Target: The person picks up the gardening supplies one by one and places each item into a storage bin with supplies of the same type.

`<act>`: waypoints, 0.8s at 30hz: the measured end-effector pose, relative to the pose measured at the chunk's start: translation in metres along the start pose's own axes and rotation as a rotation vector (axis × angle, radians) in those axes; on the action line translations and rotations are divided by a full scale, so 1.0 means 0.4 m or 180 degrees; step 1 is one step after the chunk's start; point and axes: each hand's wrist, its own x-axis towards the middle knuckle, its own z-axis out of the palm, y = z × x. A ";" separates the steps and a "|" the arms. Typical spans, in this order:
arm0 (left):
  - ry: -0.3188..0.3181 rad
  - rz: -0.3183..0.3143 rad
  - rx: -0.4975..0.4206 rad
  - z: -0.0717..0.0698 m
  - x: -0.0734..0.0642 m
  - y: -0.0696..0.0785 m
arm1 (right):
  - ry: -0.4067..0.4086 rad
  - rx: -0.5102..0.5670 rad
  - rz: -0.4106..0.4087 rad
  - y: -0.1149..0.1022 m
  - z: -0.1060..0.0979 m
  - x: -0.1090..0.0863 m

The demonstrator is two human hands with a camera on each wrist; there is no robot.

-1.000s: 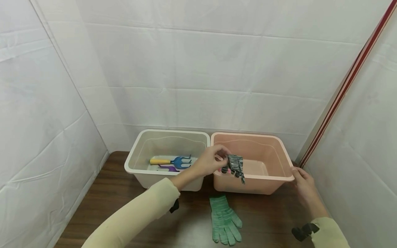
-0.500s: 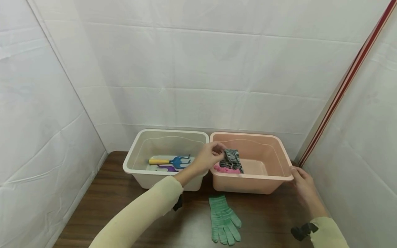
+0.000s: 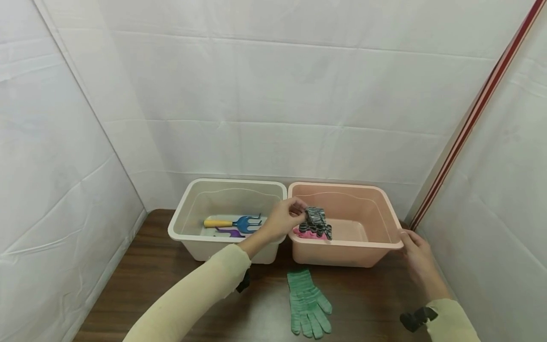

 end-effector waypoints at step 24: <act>0.0081 -0.0017 -0.0004 -0.003 0.000 0.001 | 0.0121 -0.0158 0.0081 0.005 0.005 0.003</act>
